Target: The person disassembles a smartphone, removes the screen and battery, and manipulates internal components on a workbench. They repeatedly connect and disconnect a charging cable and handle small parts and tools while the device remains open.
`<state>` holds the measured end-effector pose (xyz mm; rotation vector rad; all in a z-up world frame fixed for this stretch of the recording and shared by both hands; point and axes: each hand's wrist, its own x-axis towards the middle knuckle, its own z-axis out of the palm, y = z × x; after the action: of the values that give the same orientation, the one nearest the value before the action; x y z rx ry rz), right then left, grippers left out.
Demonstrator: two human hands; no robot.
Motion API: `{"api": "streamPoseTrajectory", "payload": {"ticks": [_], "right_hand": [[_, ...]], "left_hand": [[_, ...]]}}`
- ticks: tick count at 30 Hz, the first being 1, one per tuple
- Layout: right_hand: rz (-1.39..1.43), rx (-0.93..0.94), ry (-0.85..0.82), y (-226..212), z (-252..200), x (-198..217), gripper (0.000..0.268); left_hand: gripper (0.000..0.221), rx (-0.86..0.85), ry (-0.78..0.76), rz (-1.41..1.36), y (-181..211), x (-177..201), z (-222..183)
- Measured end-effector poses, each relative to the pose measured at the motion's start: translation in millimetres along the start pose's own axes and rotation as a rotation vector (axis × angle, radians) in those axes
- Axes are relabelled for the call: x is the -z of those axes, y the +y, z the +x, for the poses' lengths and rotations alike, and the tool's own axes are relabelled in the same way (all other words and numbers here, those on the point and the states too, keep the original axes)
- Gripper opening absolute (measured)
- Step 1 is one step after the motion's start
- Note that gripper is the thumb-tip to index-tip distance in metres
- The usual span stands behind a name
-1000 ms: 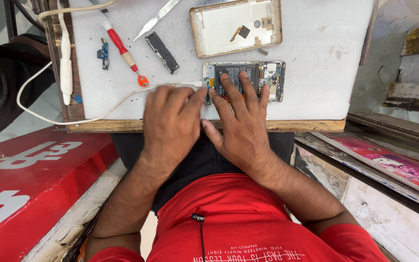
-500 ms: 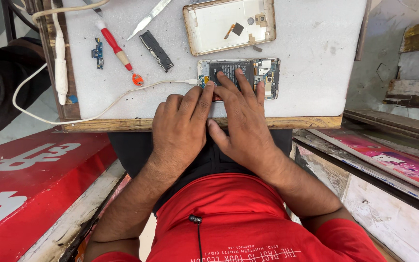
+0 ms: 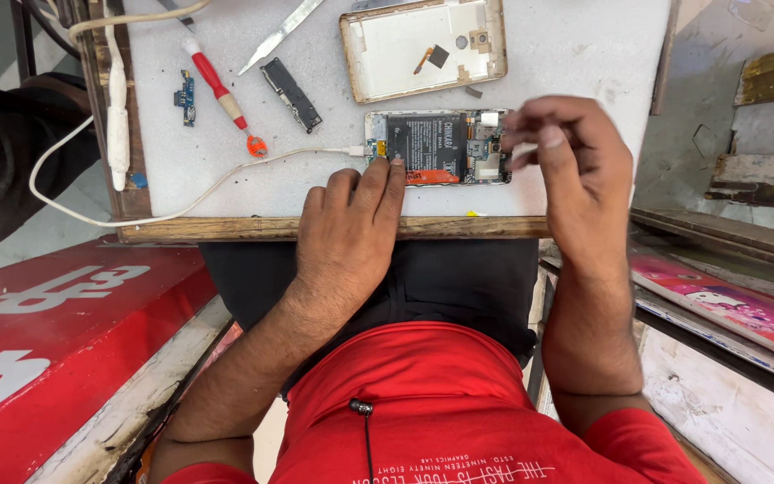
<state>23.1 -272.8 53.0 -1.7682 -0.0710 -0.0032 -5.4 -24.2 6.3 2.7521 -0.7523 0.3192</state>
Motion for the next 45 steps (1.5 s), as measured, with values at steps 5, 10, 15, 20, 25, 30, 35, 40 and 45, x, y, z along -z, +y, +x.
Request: {"api": "streamPoseTrajectory", "payload": {"ticks": [5,10,15,20,25,30,35,40,45], "right_hand": [[-0.453,-0.059,-0.132,-4,17,-13,0.039],[-1.158,0.018,-0.204,3,42,-46,0.050],[-1.141,0.012,-0.167,8,37,-51,0.048],[-1.155,0.033,-0.135,12,37,-52,0.046],[-1.166,0.053,-0.119,15,35,-52,0.045],[-1.181,0.055,-0.124,22,34,-52,0.045],[-0.646,-0.041,-0.098,39,29,-17,0.047],[0.596,-0.206,0.010,41,19,17,0.049],[0.606,-0.433,-0.114,28,6,13,0.041]], "left_hand": [[0.041,0.007,-0.019,0.021,5,1,-2],[0.040,0.016,-0.002,0.043,8,3,0],[0.039,0.020,0.002,0.029,8,2,-3],[0.041,0.017,-0.011,0.022,6,4,2],[0.039,0.020,0.006,0.004,6,3,1],[0.039,0.018,-0.002,0.030,5,2,2],[0.038,0.028,0.015,-0.001,8,2,0],[0.040,0.025,0.025,0.012,5,3,2],[0.040,0.026,0.026,-0.019,6,3,0]]}}
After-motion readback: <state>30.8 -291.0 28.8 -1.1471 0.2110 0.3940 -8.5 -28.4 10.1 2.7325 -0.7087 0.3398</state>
